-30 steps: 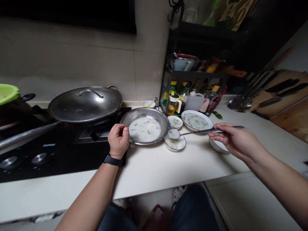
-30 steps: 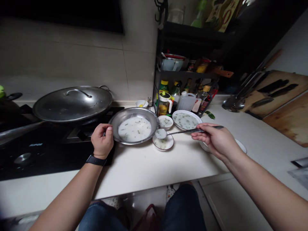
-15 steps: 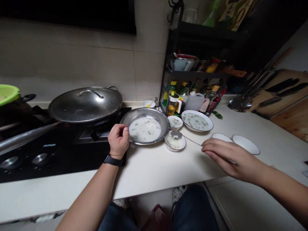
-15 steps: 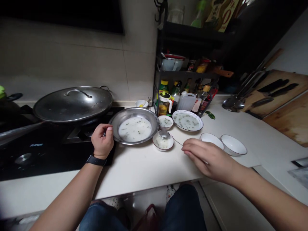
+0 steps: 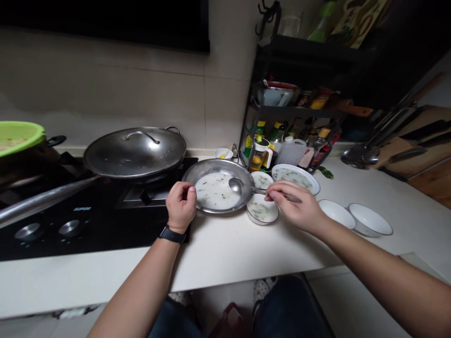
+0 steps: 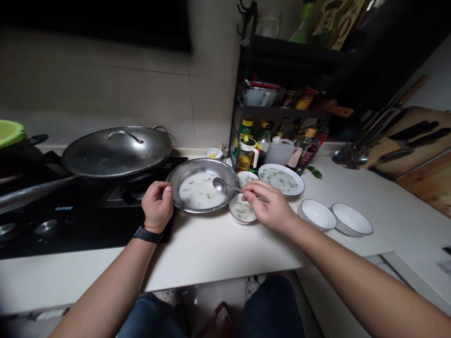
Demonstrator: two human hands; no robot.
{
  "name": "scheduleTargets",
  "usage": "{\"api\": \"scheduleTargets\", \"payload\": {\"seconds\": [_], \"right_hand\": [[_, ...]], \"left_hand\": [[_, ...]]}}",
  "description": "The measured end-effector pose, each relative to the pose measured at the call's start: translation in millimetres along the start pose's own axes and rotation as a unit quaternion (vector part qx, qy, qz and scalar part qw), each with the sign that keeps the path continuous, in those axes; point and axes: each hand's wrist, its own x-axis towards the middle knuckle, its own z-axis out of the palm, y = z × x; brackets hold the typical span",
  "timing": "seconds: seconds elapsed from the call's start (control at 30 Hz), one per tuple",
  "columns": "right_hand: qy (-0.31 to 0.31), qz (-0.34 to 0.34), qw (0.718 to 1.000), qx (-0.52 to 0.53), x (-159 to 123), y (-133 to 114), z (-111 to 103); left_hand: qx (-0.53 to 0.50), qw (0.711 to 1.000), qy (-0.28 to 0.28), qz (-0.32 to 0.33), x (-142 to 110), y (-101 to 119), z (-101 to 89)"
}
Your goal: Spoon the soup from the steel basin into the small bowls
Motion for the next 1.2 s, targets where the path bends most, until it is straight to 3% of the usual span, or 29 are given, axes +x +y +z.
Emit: {"api": "scheduleTargets", "payload": {"seconds": [0.13, 0.27, 0.33, 0.47, 0.63, 0.9, 1.2], "right_hand": [[-0.005, 0.132, 0.987, 0.094, 10, 12, 39], [0.005, 0.223, 0.964, 0.143, 11, 17, 56], [0.019, 0.295, 0.936, 0.190, 12, 17, 60], [0.066, 0.428, 0.848, 0.304, 20, 18, 64], [0.136, 0.466, 0.779, 0.397, 25, 17, 62], [0.148, 0.445, 0.783, 0.408, 32, 10, 33], [0.190, 0.432, 0.807, 0.355, 14, 17, -33]], "left_hand": [[-0.009, 1.000, -0.004, 0.001, 0, 2, 0.3], [-0.013, 1.000, -0.007, 0.001, 0, 4, 0.1], [-0.012, 1.000, -0.008, 0.000, 0, 5, 0.1], [-0.010, 1.000, -0.009, -0.001, 0, 4, 0.1], [-0.010, 1.000, -0.010, -0.003, 0, 4, 0.1], [0.002, 1.000, -0.014, -0.016, 0, 4, -0.4], [0.008, 1.000, -0.012, -0.016, 0, 1, -0.2]]}}
